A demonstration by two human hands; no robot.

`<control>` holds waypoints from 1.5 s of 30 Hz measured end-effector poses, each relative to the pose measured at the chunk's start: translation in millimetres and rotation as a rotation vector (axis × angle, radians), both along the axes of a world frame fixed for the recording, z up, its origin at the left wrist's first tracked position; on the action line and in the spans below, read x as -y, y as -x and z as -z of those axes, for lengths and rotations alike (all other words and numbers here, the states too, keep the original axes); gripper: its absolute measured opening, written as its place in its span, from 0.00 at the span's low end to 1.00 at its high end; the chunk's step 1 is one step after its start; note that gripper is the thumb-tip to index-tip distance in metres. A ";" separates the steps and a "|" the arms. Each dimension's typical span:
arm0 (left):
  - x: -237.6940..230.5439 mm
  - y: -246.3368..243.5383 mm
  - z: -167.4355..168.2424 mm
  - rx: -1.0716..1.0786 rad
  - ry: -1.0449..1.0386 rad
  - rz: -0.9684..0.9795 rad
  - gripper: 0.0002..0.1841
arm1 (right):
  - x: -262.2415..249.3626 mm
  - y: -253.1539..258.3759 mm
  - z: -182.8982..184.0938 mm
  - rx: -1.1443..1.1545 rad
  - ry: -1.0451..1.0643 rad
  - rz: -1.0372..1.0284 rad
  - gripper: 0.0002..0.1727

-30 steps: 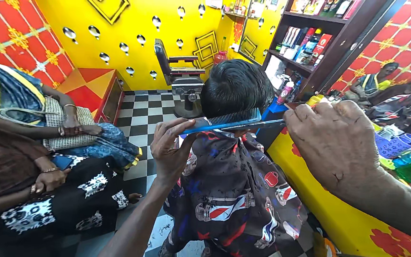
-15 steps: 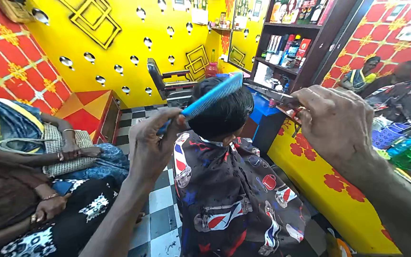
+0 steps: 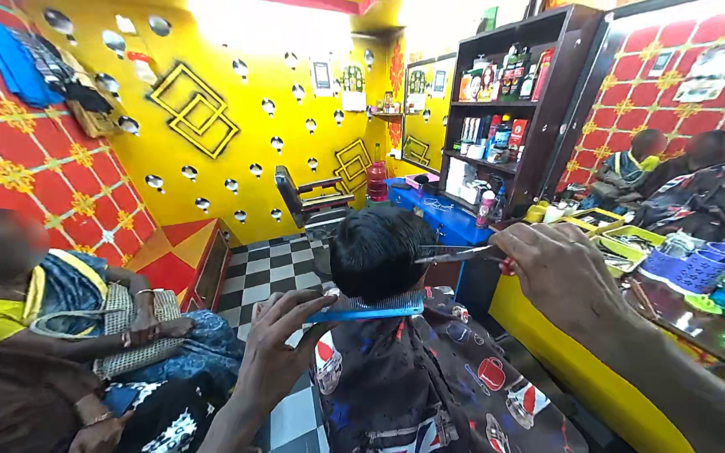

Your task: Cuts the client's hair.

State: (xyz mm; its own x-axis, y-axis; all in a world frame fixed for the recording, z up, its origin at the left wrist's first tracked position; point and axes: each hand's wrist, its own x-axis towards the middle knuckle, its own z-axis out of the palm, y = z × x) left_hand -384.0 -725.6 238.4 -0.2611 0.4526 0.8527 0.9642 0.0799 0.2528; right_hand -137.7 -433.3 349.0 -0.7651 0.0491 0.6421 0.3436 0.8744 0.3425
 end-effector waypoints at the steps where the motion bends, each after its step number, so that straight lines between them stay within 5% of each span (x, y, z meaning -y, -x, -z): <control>1: -1.6 -1.3 -6.1 -0.037 -0.027 -0.014 0.15 | 0.6 1.3 -2.2 0.026 -0.006 0.011 0.18; 6: -10.0 -1.5 -29.5 -0.139 -0.143 -0.069 0.15 | 12.3 8.0 -10.5 0.093 -0.055 0.032 0.16; 12: -16.8 -1.6 -39.1 -0.217 -0.211 -0.125 0.14 | 28.1 20.1 -14.0 0.237 -0.118 0.098 0.33; 19: -16.8 -5.0 -38.7 -0.224 -0.241 -0.119 0.14 | 46.6 22.0 -18.1 0.230 -0.171 0.054 0.17; 27: -13.8 -6.5 -41.1 -0.203 -0.233 -0.104 0.13 | 45.0 18.8 -13.1 0.183 -0.167 0.120 0.21; 33: -10.8 -6.4 -35.4 -0.176 -0.245 -0.074 0.14 | 43.3 16.5 -13.8 0.125 -0.182 0.016 0.14; 38: -1.0 -2.1 -23.5 -0.215 -0.008 0.013 0.14 | 18.8 6.3 -28.7 0.022 -0.129 0.012 0.16; 45: -9.4 12.1 -40.8 -0.088 -0.126 -0.043 0.17 | 2.1 12.7 -58.2 0.221 -0.207 -0.084 0.16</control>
